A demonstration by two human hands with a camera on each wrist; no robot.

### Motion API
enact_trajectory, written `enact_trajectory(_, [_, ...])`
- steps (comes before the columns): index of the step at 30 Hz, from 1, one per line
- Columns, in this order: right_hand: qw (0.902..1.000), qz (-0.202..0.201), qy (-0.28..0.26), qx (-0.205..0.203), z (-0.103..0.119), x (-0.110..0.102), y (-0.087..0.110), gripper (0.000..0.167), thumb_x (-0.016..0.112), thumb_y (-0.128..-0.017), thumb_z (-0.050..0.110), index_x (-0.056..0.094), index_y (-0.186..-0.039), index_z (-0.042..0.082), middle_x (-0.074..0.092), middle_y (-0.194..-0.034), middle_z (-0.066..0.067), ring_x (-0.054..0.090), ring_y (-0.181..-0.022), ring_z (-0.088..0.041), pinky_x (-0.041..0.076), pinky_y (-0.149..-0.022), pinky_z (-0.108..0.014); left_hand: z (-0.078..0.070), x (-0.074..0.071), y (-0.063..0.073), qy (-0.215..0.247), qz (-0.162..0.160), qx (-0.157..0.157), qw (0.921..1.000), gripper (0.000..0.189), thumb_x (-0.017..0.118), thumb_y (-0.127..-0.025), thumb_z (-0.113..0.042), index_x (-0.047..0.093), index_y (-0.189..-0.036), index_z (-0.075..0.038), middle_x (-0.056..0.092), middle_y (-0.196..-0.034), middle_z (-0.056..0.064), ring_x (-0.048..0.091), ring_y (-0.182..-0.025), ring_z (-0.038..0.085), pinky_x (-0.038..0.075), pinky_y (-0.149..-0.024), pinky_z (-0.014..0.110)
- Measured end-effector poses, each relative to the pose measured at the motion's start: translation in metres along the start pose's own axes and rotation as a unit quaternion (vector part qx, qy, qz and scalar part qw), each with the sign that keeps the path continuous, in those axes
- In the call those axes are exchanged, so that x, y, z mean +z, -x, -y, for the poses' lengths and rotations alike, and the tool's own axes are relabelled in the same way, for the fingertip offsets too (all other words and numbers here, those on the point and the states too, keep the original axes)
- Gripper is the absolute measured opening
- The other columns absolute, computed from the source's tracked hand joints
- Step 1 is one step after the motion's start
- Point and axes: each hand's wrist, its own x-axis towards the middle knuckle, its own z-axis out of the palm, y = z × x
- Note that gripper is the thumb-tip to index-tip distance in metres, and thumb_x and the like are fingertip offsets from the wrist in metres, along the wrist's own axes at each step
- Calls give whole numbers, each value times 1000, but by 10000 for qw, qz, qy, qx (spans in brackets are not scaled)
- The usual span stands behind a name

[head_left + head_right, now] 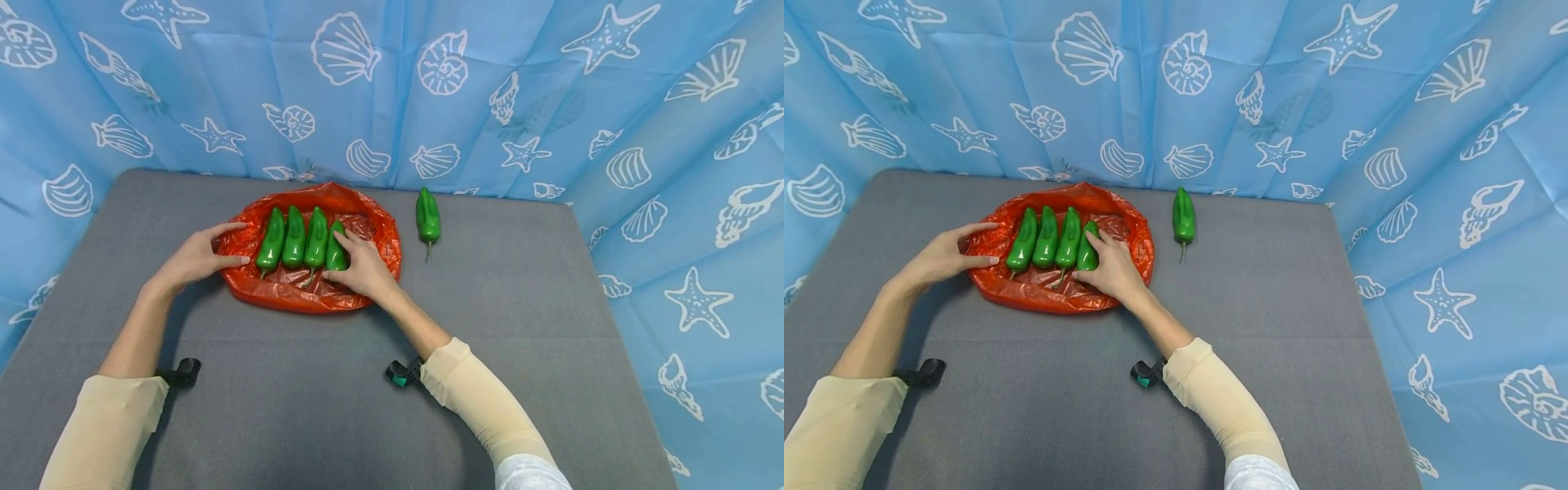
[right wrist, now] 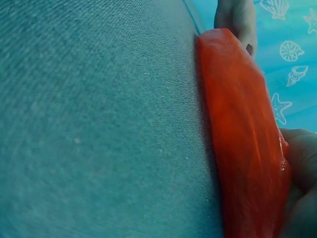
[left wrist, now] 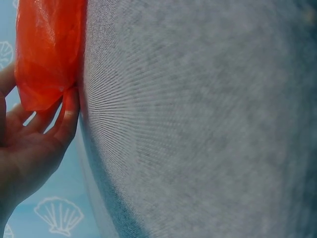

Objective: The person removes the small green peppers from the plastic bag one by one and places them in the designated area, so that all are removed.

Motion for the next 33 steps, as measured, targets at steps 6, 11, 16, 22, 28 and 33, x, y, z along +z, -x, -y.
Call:
enact_trajectory(6, [9999, -28, 124, -84, -1, 2, -1, 89, 82, -83, 36, 35, -155, 12, 30, -159, -17, 37, -138, -36, 36, -112, -45, 0, -1, -1, -26, 32, -45, 10000, 82, 72, -92, -35, 27, -158, -12, 20, -157, 34, 26, -138, 54, 26, -109, 68])
enact_trajectory(11, [9998, -38, 117, -157, -3, 1, -1, 89, 81, -83, 35, 34, -155, 12, 31, -159, -17, 38, -138, -35, 35, -113, -44, 1, -2, -1, -47, 83, -81, 9999, 83, 71, -92, -37, 26, -158, -12, 18, -157, 34, 24, -139, 55, 24, -109, 69])
enact_trajectory(16, [9998, -12, 16, -181, -4, -2, -1, 88, 80, -84, 35, 34, -155, 11, 32, -158, -18, 36, -142, -35, 30, -116, -44, 1, -2, -1, -57, 98, -97, 9999, 84, 71, -92, -38, 25, -158, -12, 18, -157, 34, 23, -139, 55, 22, -109, 69])
enact_trajectory(22, [9998, -35, -89, -184, -7, -6, -1, 85, 79, -85, 34, 36, -154, 12, 36, -157, -17, 37, -142, -33, 30, -116, -43, -1, -3, -1, -82, 107, -118, 9998, 84, 71, -92, -39, 25, -158, -12, 18, -157, 34, 21, -140, 55, 21, -109, 69])
enact_trajectory(28, [9993, -50, -280, -260, -9, -11, 0, 82, 78, -86, 32, 36, -155, 13, 36, -157, -15, 36, -143, -28, 31, -116, -39, -1, -3, -1, -107, 122, -138, 9998, 84, 70, -93, -40, 25, -158, -12, 18, -157, 34, 21, -140, 55, 21, -109, 69])
enact_trajectory(33, [9985, -124, -414, -339, -12, -17, 3, 80, 76, -87, 33, 37, -154, 15, 37, -157, -10, 37, -143, -23, 33, -115, -37, -2, -4, -2, -86, 187, -158, 9997, 84, 66, -94, -45, 24, -159, -13, 16, -158, 34, 18, -141, 56, 20, -109, 70])
